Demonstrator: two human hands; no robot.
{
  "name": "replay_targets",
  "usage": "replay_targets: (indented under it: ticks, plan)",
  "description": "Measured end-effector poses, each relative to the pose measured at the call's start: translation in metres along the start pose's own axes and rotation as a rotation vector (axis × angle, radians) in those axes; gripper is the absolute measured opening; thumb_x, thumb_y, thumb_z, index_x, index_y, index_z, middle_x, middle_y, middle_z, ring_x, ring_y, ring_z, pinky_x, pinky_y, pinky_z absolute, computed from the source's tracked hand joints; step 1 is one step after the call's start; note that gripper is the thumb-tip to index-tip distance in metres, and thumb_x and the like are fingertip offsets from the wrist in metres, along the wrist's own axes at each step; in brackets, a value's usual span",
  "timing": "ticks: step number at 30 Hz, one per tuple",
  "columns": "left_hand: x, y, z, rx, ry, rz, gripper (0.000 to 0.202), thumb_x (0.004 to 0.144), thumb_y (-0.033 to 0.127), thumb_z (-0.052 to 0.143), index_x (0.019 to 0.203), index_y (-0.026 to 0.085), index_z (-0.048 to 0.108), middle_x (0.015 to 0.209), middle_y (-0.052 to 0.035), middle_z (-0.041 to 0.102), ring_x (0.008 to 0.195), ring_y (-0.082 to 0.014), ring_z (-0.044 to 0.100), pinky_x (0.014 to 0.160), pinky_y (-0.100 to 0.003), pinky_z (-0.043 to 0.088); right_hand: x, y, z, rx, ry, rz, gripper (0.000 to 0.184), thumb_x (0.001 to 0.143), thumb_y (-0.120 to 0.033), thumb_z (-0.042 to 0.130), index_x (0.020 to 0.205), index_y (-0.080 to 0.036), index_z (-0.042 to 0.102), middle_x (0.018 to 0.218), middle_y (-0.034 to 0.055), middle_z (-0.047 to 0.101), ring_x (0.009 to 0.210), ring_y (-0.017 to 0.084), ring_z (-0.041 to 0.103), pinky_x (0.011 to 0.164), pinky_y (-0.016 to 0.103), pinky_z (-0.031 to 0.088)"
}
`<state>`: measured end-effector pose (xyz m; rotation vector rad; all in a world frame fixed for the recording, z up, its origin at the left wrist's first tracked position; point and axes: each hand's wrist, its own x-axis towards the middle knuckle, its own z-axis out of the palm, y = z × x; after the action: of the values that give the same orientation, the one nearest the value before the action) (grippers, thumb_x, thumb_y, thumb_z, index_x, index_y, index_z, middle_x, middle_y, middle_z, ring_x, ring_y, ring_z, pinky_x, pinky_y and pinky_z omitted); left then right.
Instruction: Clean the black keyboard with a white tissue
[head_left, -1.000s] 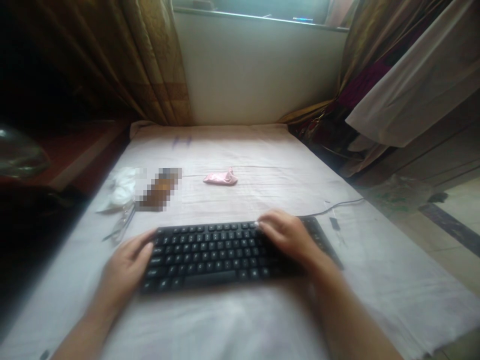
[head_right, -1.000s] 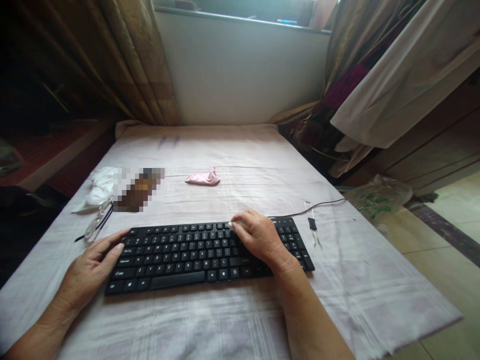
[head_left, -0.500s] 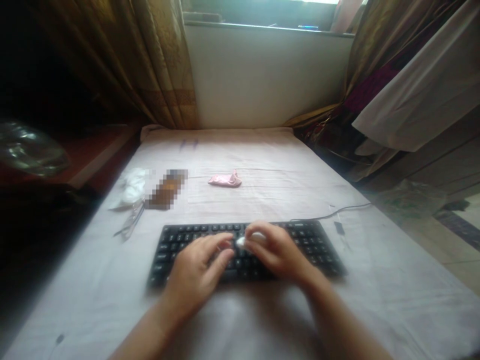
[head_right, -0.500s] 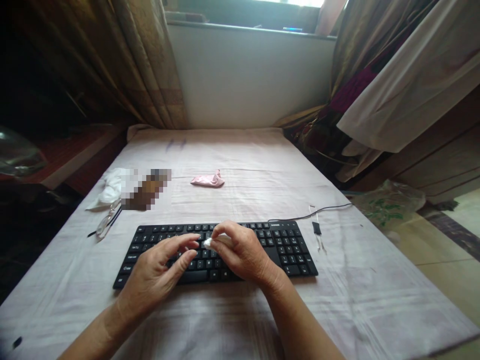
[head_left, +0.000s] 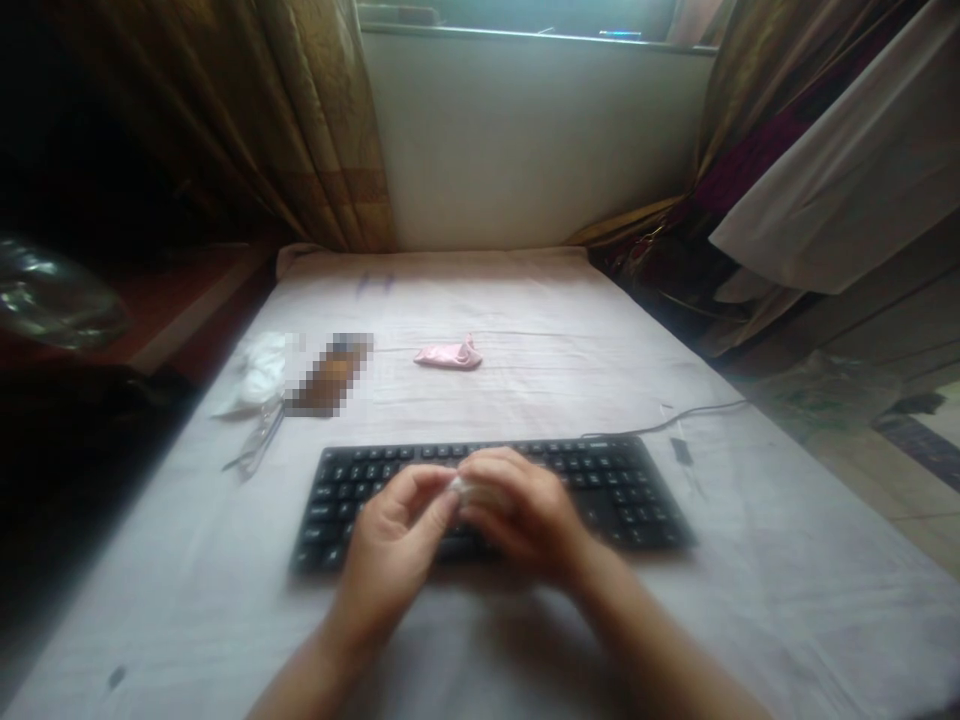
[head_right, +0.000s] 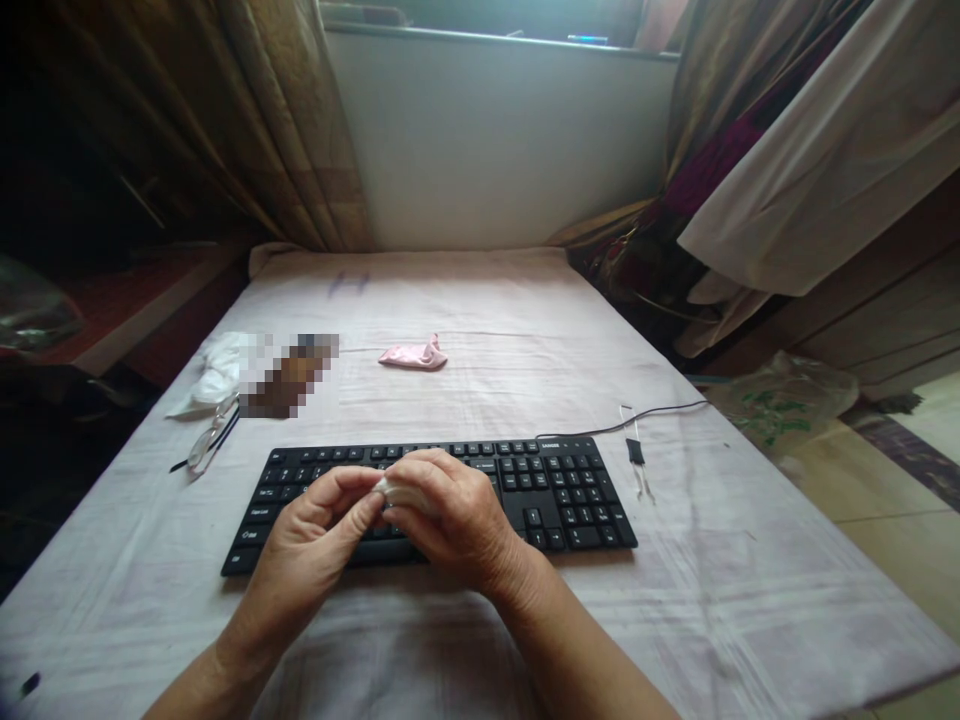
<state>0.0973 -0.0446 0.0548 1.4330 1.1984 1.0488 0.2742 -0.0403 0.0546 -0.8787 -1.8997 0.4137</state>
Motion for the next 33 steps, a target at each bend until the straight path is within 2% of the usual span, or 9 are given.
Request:
replay_targets:
  ticks: [3, 6, 9, 13, 19, 22, 25, 29, 33]
  plan:
    - [-0.003, -0.001, -0.003, 0.146, -0.002, 0.082, 0.022, 0.085, 0.042, 0.064, 0.09, 0.021, 0.069, 0.076, -0.0006, 0.072, 0.064, -0.0136, 0.067, 0.062, -0.022, 0.055, 0.0, -0.002, 0.003, 0.017, 0.022, -0.007, 0.013, 0.094, -0.018, 0.053, 0.102, -0.022, 0.061, 0.089, 0.005, 0.071, 0.08, 0.014, 0.067, 0.074, 0.025, 0.054]
    - [-0.004, -0.002, -0.006, 0.302, 0.015, 0.233, 0.017, 0.087, 0.038, 0.063, 0.087, 0.023, 0.07, 0.076, -0.0003, 0.072, 0.065, -0.0131, 0.066, 0.063, -0.021, 0.053, -0.001, -0.004, 0.004, 0.033, -0.016, 0.045, 0.012, 0.094, -0.019, 0.051, 0.097, -0.02, 0.063, 0.083, 0.0043, 0.071, 0.074, 0.014, 0.066, 0.07, 0.023, 0.053]
    - [-0.004, -0.003, -0.007, 0.377, 0.037, 0.375, 0.011, 0.089, 0.03, 0.062, 0.086, 0.023, 0.069, 0.08, -0.0009, 0.07, 0.069, -0.0122, 0.065, 0.065, -0.02, 0.052, -0.003, -0.006, 0.005, 0.064, -0.062, 0.179, 0.016, 0.096, -0.024, 0.048, 0.091, -0.019, 0.063, 0.078, 0.003, 0.069, 0.069, 0.013, 0.064, 0.066, 0.022, 0.05]
    - [-0.006, -0.007, -0.006, 0.514, 0.027, 0.55, 0.01, 0.091, 0.021, 0.058, 0.096, 0.024, 0.066, 0.088, -0.0023, 0.07, 0.077, -0.0122, 0.067, 0.072, -0.019, 0.052, -0.003, -0.008, 0.006, 0.175, -0.136, 0.389, 0.029, 0.098, -0.034, 0.039, 0.084, -0.019, 0.06, 0.072, 0.0005, 0.064, 0.064, 0.012, 0.06, 0.062, 0.022, 0.047]
    - [-0.007, -0.011, -0.008, 0.741, 0.134, 0.865, 0.014, 0.089, 0.014, 0.061, 0.101, 0.021, 0.064, 0.087, -0.0026, 0.072, 0.077, -0.0129, 0.069, 0.073, -0.02, 0.053, 0.002, -0.011, 0.001, 0.352, -0.286, 0.574, 0.032, 0.095, -0.043, 0.044, 0.078, -0.019, 0.055, 0.066, -0.0014, 0.057, 0.059, 0.011, 0.053, 0.058, 0.022, 0.044]
    - [-0.007, -0.011, -0.009, 0.698, 0.095, 0.815, 0.013, 0.089, 0.014, 0.06, 0.099, 0.022, 0.063, 0.087, -0.0016, 0.071, 0.077, -0.0124, 0.068, 0.074, -0.02, 0.053, 0.003, -0.012, -0.001, 0.379, -0.301, 0.569, 0.029, 0.095, -0.04, 0.042, 0.081, -0.019, 0.056, 0.069, -0.0002, 0.059, 0.062, 0.011, 0.055, 0.06, 0.022, 0.045]
    - [-0.007, -0.01, -0.009, 0.569, 0.034, 0.59, 0.009, 0.091, 0.018, 0.058, 0.097, 0.023, 0.063, 0.087, 0.0005, 0.071, 0.073, -0.01, 0.067, 0.07, -0.017, 0.052, 0.0, -0.011, 0.003, 0.303, -0.243, 0.527, 0.021, 0.093, -0.034, 0.046, 0.085, -0.019, 0.058, 0.071, -0.0001, 0.061, 0.064, 0.012, 0.056, 0.061, 0.023, 0.045]
    - [-0.008, -0.009, -0.009, 0.452, 0.043, 0.342, 0.01, 0.089, 0.027, 0.061, 0.099, 0.025, 0.064, 0.081, 0.005, 0.072, 0.063, -0.0082, 0.066, 0.061, -0.015, 0.051, -0.005, -0.008, 0.013, 0.143, -0.153, 0.417, 0.011, 0.092, -0.029, 0.046, 0.093, -0.021, 0.054, 0.07, -0.0018, 0.059, 0.058, 0.01, 0.054, 0.058, 0.021, 0.043]
    - [-0.008, -0.008, -0.01, 0.347, 0.002, 0.277, 0.008, 0.089, 0.028, 0.061, 0.093, 0.025, 0.067, 0.08, 0.0053, 0.073, 0.062, -0.0084, 0.065, 0.062, -0.016, 0.051, -0.009, -0.007, 0.019, 0.071, -0.14, 0.319, 0.008, 0.094, -0.027, 0.043, 0.091, -0.022, 0.049, 0.064, -0.0048, 0.052, 0.052, 0.009, 0.048, 0.054, 0.021, 0.039]
